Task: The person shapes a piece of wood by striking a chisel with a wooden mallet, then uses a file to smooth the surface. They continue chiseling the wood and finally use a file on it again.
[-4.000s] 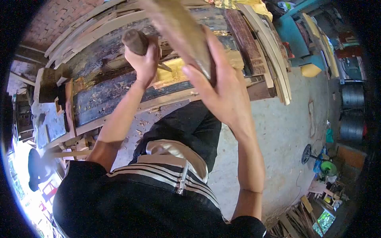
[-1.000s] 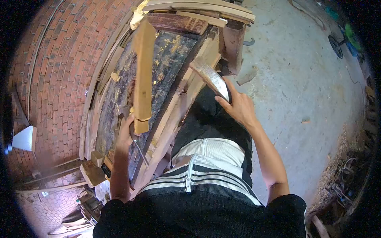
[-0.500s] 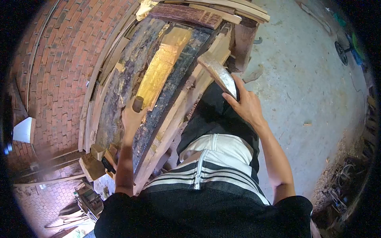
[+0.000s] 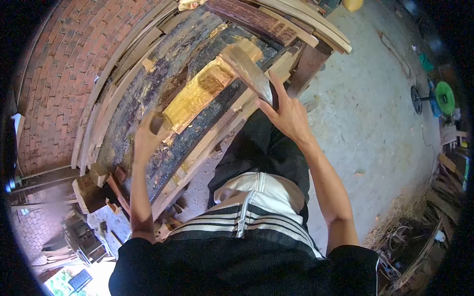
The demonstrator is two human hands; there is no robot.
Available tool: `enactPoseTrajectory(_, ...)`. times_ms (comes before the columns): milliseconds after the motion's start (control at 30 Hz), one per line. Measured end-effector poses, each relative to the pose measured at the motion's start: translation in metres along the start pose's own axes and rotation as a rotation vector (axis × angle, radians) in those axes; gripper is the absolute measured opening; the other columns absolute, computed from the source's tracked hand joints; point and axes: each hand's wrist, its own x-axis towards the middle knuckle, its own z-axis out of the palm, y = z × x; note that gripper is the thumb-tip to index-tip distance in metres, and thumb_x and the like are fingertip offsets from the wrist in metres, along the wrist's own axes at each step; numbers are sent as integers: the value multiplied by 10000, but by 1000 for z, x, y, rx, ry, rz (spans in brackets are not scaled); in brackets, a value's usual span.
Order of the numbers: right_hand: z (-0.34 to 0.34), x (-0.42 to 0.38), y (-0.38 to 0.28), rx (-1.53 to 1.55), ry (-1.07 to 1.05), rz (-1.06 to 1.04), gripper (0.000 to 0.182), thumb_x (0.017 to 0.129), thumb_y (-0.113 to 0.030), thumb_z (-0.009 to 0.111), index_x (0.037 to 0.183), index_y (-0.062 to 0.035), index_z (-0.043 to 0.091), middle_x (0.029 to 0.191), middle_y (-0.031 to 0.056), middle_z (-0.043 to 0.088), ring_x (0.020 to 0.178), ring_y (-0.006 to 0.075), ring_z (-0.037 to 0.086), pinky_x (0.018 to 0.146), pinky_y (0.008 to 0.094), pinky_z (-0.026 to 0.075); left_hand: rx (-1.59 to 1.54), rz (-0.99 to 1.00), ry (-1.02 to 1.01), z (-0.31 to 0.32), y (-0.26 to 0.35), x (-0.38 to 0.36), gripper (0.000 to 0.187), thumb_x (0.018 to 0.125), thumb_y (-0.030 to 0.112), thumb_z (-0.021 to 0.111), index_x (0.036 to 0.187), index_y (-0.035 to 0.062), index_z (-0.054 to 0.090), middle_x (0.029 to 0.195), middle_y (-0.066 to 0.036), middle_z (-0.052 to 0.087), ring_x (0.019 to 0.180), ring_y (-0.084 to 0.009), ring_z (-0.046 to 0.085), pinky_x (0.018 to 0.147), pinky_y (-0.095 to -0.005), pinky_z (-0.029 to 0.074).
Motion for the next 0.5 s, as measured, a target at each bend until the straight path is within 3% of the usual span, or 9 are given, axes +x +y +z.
enactPoseTrajectory(33,-2,10,-1,-16,-4,-13,780,917,-509,623,1550,-192,296,935,283,701,869,476,675,759,520,516,-17,-9,10,-10,-1,1,742,754,327,840,1396,104,544,1331,-133,628,1204,-298,616,1012,-417,498)
enactPoseTrajectory(100,-2,31,-5,-79,1,-41,778,926,-499,606,1562,-196,274,989,302,692,916,486,667,798,531,515,-508,-139,124,-33,-2,-3,538,823,240,799,1282,33,611,1056,-125,728,830,-200,699,743,-317,562)
enactPoseTrajectory(167,4,49,0,-96,-78,1,770,932,-497,590,1557,-174,278,1028,323,676,962,491,656,830,543,507,-884,-195,273,-74,26,-11,308,886,115,706,1155,-23,647,793,-77,704,530,-88,550,519,-232,449)
enactPoseTrajectory(200,9,55,4,-117,-106,7,767,933,-488,592,1557,-172,278,1025,325,675,963,494,655,826,545,510,-1103,-165,371,-78,22,-12,264,891,49,639,1140,-35,619,722,-95,661,449,-71,444,447,-246,365)
enactPoseTrajectory(300,22,54,8,-127,-165,-11,751,939,-454,596,1555,-166,277,1020,327,676,955,504,653,798,547,522,-1426,7,591,-93,41,-8,298,935,75,604,1212,-18,541,813,-121,634,466,-85,431,455,-248,340)
enactPoseTrajectory(333,25,54,10,-161,-100,-45,746,943,-445,593,1554,-161,275,1013,329,676,950,507,653,783,546,525,-1453,-54,671,-99,57,-3,291,936,90,617,1195,-18,539,812,-132,642,469,-91,433,469,-255,356)
enactPoseTrajectory(367,26,54,11,-194,-29,-77,740,947,-436,590,1554,-155,274,1005,331,676,946,510,652,767,545,528,-1468,61,654,-99,61,4,228,939,97,632,1137,-3,579,834,-144,657,475,-98,464,452,-267,377)
enactPoseTrajectory(500,22,57,6,-169,-56,-101,728,958,-408,585,1558,-160,256,1001,350,666,943,523,645,769,549,526,-1407,9,783,-63,81,31,71,915,89,689,918,51,629,640,-46,594,458,-95,485,418,-284,414)
